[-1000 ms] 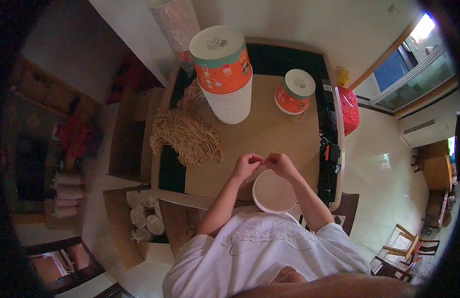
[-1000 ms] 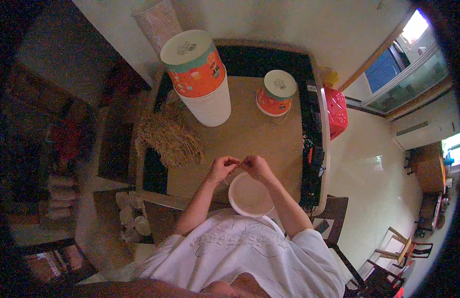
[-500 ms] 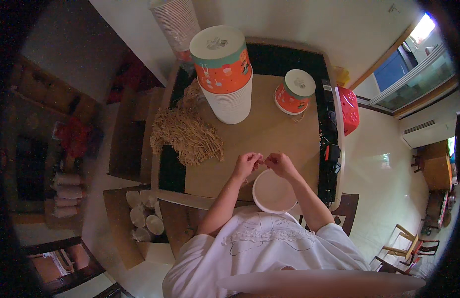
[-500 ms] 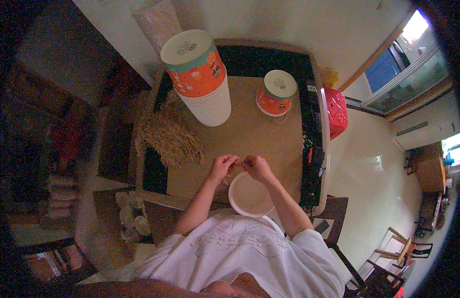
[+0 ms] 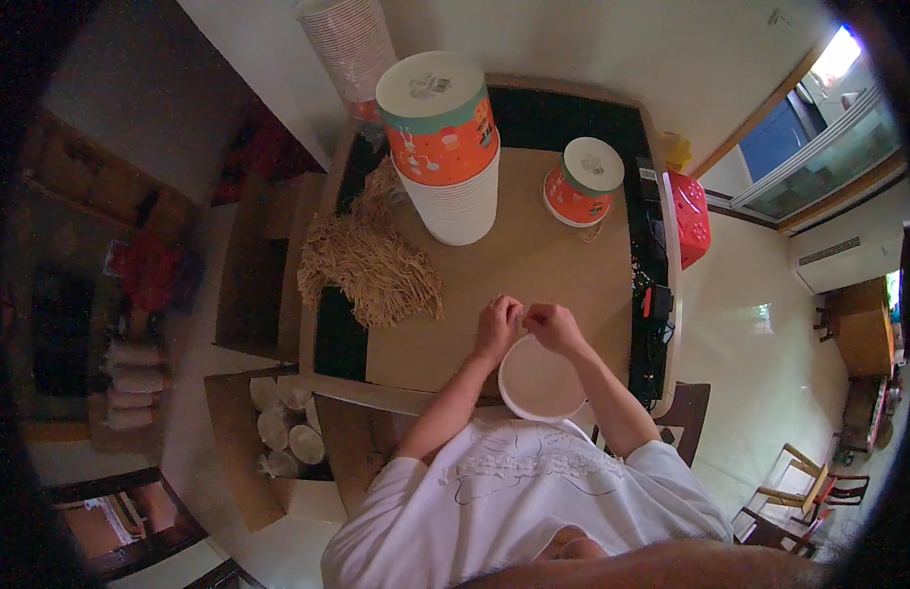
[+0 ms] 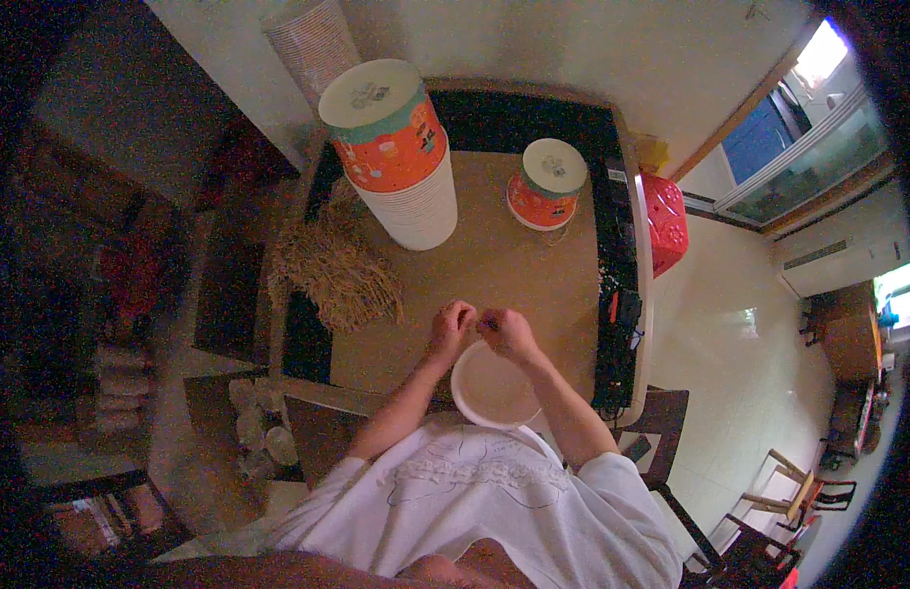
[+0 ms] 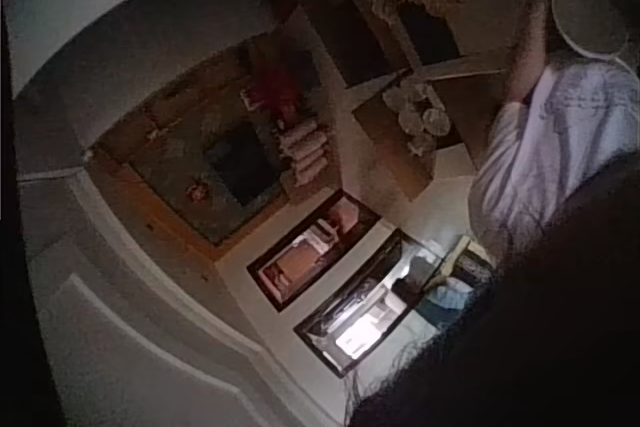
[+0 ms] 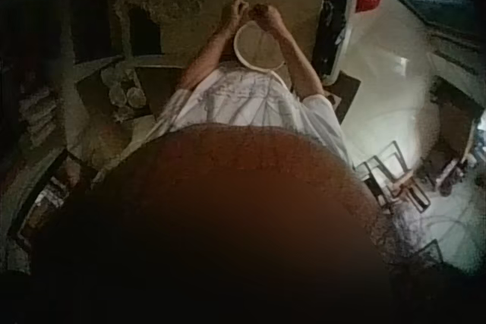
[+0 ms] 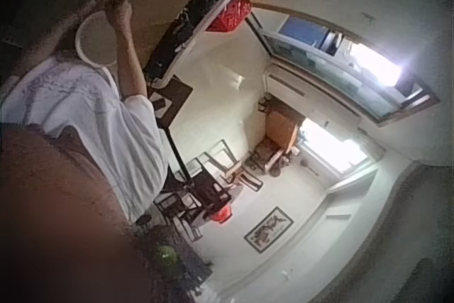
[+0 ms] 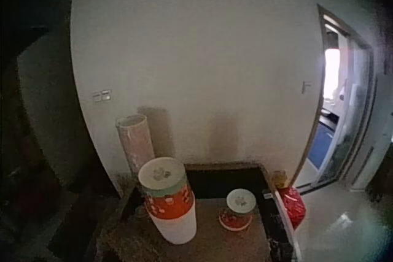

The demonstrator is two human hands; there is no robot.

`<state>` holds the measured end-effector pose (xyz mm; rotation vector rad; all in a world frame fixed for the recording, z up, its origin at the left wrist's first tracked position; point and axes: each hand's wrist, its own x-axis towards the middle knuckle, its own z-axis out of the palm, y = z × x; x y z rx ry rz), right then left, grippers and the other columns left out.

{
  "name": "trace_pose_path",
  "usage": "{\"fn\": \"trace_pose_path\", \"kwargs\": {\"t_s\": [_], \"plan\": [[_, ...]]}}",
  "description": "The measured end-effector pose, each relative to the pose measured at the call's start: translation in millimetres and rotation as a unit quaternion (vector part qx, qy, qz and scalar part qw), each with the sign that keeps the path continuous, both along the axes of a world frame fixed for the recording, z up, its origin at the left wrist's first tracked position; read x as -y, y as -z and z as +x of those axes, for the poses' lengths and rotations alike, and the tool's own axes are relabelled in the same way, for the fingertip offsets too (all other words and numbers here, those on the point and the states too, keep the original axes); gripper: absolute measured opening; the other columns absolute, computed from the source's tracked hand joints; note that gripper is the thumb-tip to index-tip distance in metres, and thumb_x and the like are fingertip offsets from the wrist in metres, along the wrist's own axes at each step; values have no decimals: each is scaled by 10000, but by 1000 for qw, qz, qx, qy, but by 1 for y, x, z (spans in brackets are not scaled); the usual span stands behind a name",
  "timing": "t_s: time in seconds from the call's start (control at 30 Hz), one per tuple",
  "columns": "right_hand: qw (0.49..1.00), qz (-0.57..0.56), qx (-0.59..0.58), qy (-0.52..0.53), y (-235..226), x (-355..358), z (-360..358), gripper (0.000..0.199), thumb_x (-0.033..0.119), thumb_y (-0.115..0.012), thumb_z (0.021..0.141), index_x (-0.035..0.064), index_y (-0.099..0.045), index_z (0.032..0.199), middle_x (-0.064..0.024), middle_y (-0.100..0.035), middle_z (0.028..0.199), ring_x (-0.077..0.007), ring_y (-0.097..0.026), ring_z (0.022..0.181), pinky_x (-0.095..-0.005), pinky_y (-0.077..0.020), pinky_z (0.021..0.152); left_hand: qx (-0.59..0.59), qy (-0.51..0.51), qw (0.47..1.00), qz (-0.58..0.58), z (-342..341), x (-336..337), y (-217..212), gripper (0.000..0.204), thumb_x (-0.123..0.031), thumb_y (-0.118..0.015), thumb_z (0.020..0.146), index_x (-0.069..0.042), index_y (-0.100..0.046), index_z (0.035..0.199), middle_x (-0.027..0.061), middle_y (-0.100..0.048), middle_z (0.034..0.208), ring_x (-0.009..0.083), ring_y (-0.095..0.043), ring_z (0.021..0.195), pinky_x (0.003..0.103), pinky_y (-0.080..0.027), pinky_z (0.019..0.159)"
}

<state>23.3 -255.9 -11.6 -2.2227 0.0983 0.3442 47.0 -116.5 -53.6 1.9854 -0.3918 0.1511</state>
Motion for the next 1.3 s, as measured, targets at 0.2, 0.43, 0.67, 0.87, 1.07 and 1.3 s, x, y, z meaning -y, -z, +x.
{"fn": "trace_pose_path", "kwargs": {"t_s": [0.2,0.43,0.67,0.87,1.07,1.3], "plan": [[998,29,-59,-8,15,13,7,134,197,-574,718,64,-591,723,-92,-584,641,-212,-559,568,-317,-441,551,-19,-14,999,-25,-3,9,6,28,-48,-504,767,-20,-504,765,110,-545,706,270,-544,669,358,-436,609],[946,248,-209,9,42,40,28,189,227,-602,781,45,-632,743,7,-547,578,-62,-472,498,-212,-374,443,-81,8,995,-50,4,10,14,97,-117,-582,776,-21,-583,787,89,-608,733,179,-593,674,283,-464,615],[924,300,-234,36,36,42,29,201,216,-613,774,22,-635,724,-8,-546,568,-55,-434,454,-204,-332,400,-190,81,972,-107,13,-1,6,95,-107,-604,756,-30,-611,811,77,-613,744,142,-581,672,265,-461,611],[948,214,-235,27,20,38,24,133,172,-623,730,42,-621,701,12,-526,584,-55,-457,510,-195,-355,458,-158,108,981,18,17,-5,8,109,-118,-631,722,-26,-628,781,84,-614,742,148,-585,667,266,-460,604],[967,116,-224,-38,1,41,16,172,211,-643,709,40,-647,732,-3,-589,623,-87,-522,576,-259,-421,529,-130,16,991,-11,22,-2,32,63,-98,-620,707,-40,-624,731,83,-606,709,190,-592,650,293,-463,596],[932,226,-275,-72,0,47,15,153,173,-616,721,24,-634,754,-10,-591,648,-88,-533,589,-243,-429,537,-186,23,974,128,12,-1,24,64,-77,-613,664,-38,-620,714,98,-601,727,248,-588,681,361,-474,635]]}}
